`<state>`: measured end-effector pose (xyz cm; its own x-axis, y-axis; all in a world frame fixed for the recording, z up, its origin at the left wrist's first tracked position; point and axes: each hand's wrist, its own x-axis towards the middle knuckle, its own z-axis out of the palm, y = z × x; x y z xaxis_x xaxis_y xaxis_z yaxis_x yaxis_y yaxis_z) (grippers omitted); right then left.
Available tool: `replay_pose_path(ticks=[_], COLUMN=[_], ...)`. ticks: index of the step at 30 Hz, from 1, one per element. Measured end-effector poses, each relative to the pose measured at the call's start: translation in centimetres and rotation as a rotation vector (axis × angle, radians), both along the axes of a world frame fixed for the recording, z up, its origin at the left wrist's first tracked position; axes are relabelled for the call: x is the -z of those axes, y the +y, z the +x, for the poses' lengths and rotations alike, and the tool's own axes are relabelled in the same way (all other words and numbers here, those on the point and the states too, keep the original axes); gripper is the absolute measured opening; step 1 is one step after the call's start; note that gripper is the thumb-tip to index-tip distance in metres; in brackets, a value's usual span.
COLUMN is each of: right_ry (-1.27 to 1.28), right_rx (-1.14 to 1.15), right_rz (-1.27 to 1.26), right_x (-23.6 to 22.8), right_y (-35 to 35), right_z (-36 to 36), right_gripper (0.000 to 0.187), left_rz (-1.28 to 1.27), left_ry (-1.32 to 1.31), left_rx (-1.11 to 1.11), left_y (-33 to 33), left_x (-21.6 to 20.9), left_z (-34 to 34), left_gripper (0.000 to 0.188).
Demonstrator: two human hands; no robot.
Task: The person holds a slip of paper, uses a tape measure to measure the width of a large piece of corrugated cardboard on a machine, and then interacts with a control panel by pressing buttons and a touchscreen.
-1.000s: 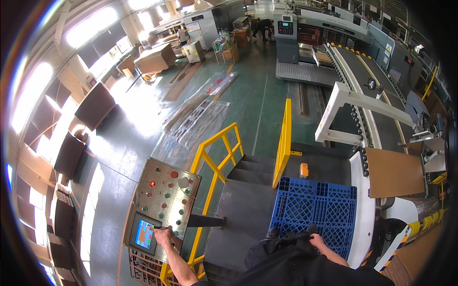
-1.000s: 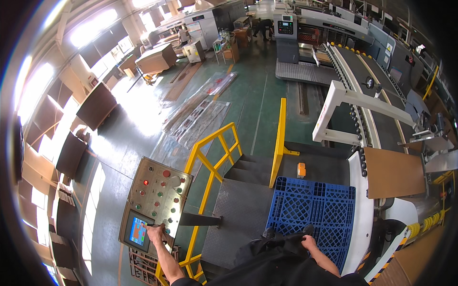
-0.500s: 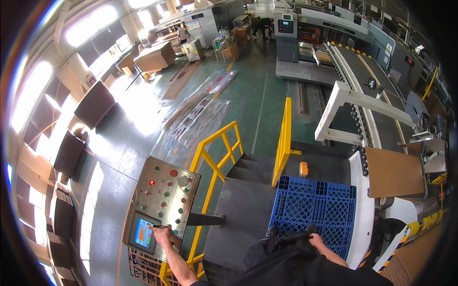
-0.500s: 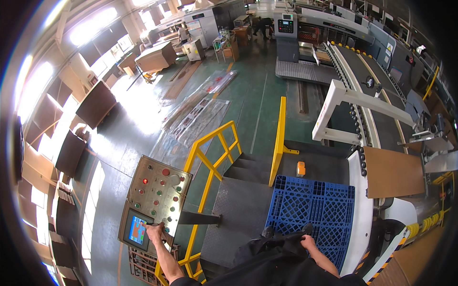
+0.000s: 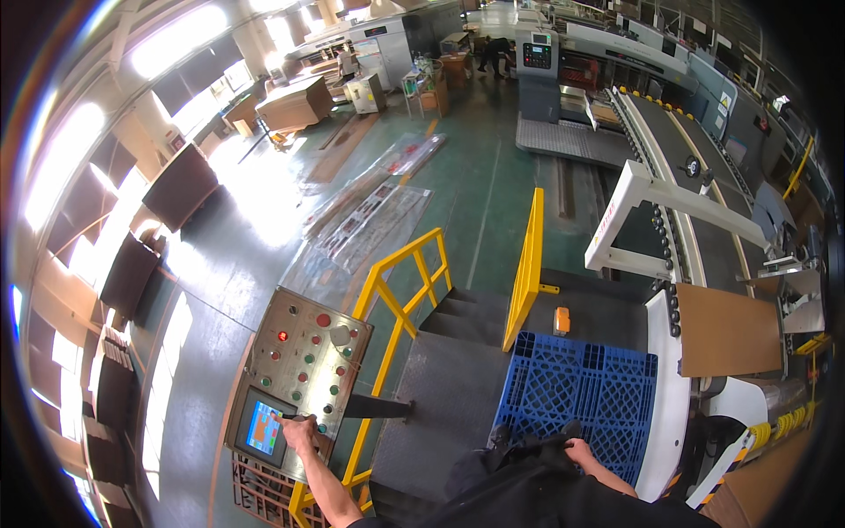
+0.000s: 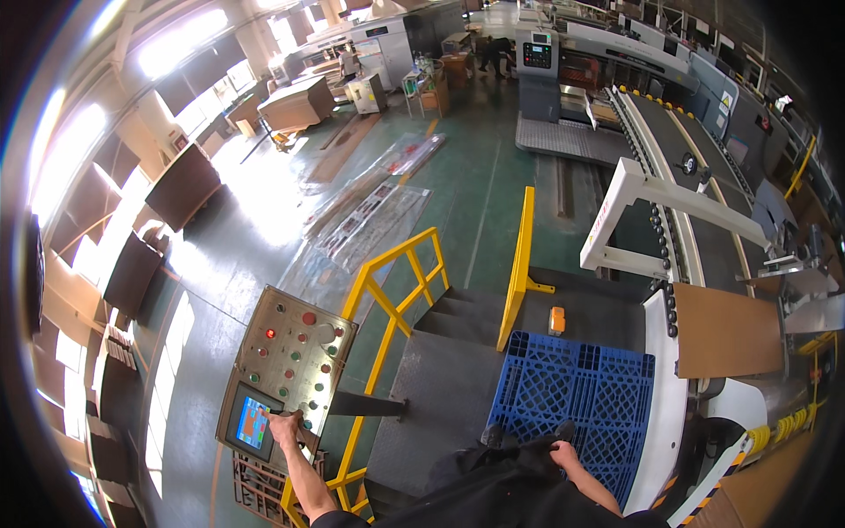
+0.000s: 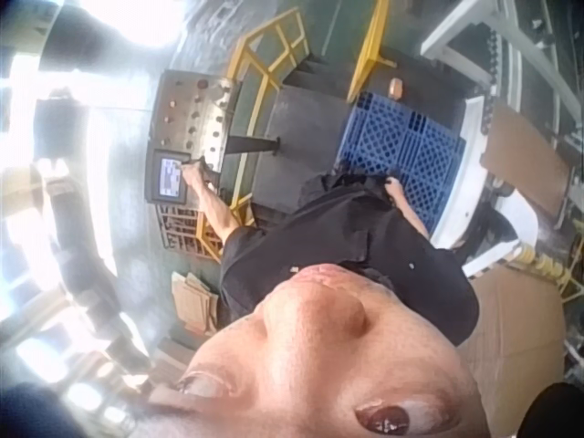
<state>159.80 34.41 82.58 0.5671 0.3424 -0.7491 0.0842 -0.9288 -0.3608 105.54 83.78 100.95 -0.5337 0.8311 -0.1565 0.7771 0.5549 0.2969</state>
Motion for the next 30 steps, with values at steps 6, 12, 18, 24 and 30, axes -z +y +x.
replay_pose_path(ticks=[6,12,18,24,30], right_ry=[0.01,-0.014,-0.012,-0.066,-0.044], right_rx=[-0.017,0.023,-0.012,-0.047,-0.037], right_rz=[-0.006,0.017,0.046,0.034,0.042], right_x=[1.1,1.9,0.8,2.2,2.5], right_y=[0.5,0.3,0.8,0.2,-0.1], right_z=[0.1,0.0,0.3,1.0,1.1], right_gripper=[0.05,0.047,0.042,0.044,0.047], left_rz=[0.017,0.013,-0.009,0.016,0.081], left_ry=[-0.016,-0.005,0.001,-0.001,0.002], left_rx=[0.024,0.007,-0.007,0.007,0.024], left_y=[0.1,0.1,0.0,0.0,0.6], left_x=[0.2,0.4,0.3,-0.4,2.7], left_z=[-0.1,-0.2,-0.6,0.5,-1.8], left_gripper=[0.134,0.134,0.134,0.134,0.134])
